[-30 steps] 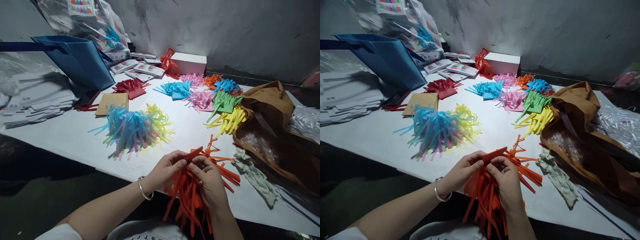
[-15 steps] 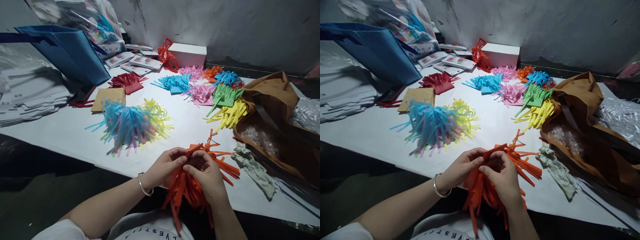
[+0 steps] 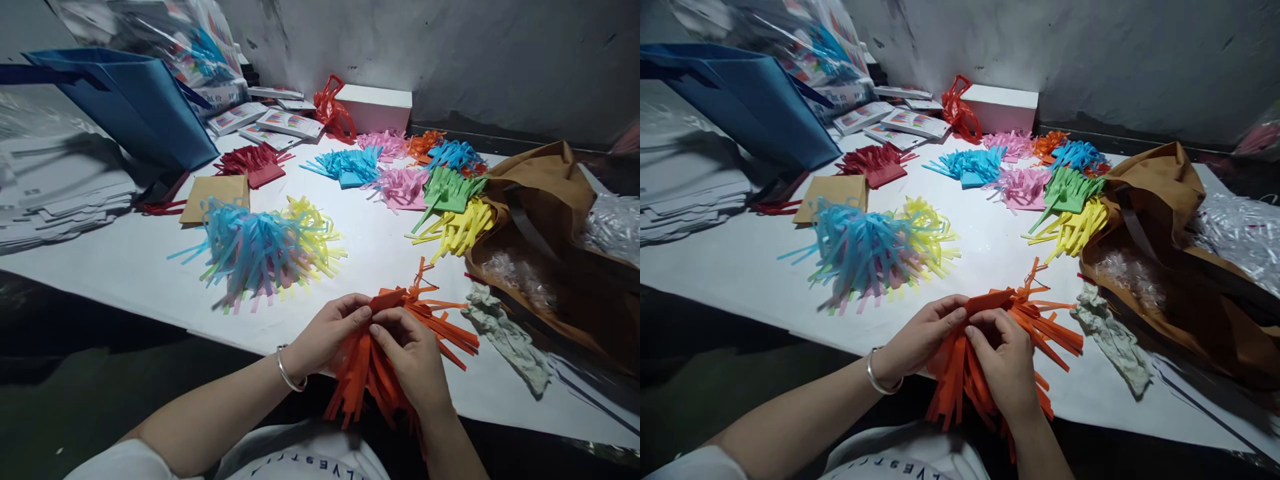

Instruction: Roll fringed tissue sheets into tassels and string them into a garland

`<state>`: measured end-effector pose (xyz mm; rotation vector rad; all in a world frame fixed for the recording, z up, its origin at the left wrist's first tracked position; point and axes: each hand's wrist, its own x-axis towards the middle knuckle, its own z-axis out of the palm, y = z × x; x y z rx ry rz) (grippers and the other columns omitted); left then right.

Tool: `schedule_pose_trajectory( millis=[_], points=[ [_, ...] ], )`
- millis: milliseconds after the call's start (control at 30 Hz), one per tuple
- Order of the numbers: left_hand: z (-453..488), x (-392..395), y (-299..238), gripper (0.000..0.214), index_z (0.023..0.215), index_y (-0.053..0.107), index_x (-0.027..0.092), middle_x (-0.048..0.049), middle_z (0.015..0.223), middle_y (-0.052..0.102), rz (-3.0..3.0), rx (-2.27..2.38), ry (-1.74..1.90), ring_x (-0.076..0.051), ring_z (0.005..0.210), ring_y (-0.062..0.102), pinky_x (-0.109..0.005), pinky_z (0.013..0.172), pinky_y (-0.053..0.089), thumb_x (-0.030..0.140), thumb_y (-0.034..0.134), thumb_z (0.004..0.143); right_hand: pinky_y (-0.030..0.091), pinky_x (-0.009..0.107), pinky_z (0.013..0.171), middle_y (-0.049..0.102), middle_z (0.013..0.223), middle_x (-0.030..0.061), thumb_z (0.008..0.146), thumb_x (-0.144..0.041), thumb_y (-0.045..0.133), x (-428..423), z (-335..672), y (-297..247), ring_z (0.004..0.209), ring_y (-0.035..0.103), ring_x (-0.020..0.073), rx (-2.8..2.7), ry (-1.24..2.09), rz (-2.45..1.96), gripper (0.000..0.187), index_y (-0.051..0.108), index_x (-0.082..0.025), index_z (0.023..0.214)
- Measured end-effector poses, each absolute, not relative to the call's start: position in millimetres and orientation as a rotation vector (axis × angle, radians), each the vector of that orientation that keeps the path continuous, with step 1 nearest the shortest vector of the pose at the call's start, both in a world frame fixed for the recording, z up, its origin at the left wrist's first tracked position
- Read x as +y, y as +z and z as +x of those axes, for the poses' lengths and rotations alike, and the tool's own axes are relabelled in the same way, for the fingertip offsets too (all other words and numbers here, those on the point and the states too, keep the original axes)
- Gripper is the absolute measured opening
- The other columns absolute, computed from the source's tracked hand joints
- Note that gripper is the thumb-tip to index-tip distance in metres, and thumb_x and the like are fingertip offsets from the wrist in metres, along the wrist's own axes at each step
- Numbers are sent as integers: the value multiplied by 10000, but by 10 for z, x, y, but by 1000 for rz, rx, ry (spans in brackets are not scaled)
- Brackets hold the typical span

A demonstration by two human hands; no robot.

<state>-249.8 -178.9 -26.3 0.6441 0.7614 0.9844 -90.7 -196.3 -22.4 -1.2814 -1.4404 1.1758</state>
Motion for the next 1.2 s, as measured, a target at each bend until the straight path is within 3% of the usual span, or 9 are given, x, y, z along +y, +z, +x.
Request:
schedule_pose_trajectory(
  millis=[100,200,300,500,600,733,900,1000,1200],
  points=[
    [-2502,-1798,-279,307,942,707,158,-32,886,702,685,786,1013,-140,824,632,-247,818,494,404,812,792,524,291,787,700,922,4,892,-280,679,-1993,-933,-238,863,659,168,-1592,875,-1294,72,701,-243,950],
    [-2504,-1828,-284,283,963,698,164,-27,895,699,780,830,1035,-134,813,621,-240,807,494,396,781,824,527,356,848,694,1013,71,885,-295,702,-2062,-1000,-291,952,645,222,-1733,438,-1311,249,675,-188,1109],
    [-2491,-1870,-266,269,967,692,171,-18,899,690,895,892,1052,-141,837,615,-240,818,495,379,780,821,518,397,861,686,998,100,934,-188,602,-2136,-1093,-306,945,628,239,-1815,160,-1320,230,669,-149,1151],
    [-2522,-1867,-266,249,912,680,183,-6,872,663,1077,1092,1109,-159,835,602,-245,789,499,411,746,837,523,292,864,706,981,70,985,-181,521,-2062,-778,-182,924,658,172,-1816,234,-1288,193,696,-170,1065],
    [-2574,-1835,-304,281,927,685,185,-20,891,673,1090,1154,1113,-176,858,614,-253,796,505,452,723,850,499,299,881,703,1020,97,1010,-237,466,-1949,-182,-203,954,664,191,-1684,-133,-1796,243,696,-163,1032],
    [-2602,-1820,-355,347,948,675,180,-33,889,690,990,1179,1099,-192,849,635,-266,785,521,482,765,802,439,312,624,660,976,144,998,-258,470,-1815,525,-334,734,649,206,-1568,-316,-2382,272,702,-118,1021],
    [-2568,-1812,-365,358,975,674,184,-51,945,722,899,1114,1097,-216,871,669,-291,792,538,463,788,783,331,269,562,651,932,55,961,-227,573,-1660,689,-445,640,621,146,-1801,-266,-2429,183,680,-219,1110],
    [-2560,-1802,-365,335,977,678,185,-52,963,727,913,1098,1087,-219,892,674,-292,808,538,443,787,792,290,278,560,677,854,56,986,-200,522,-1615,667,-471,631,621,144,-1834,-279,-2445,152,671,-169,987],
    [-2551,-1796,-334,335,949,687,178,-48,941,725,931,1099,1081,-201,874,663,-281,814,527,457,786,791,270,279,564,691,797,75,1013,-311,500,-1646,725,-489,656,617,158,-1835,-322,-2417,296,671,-149,835]
  ],
)
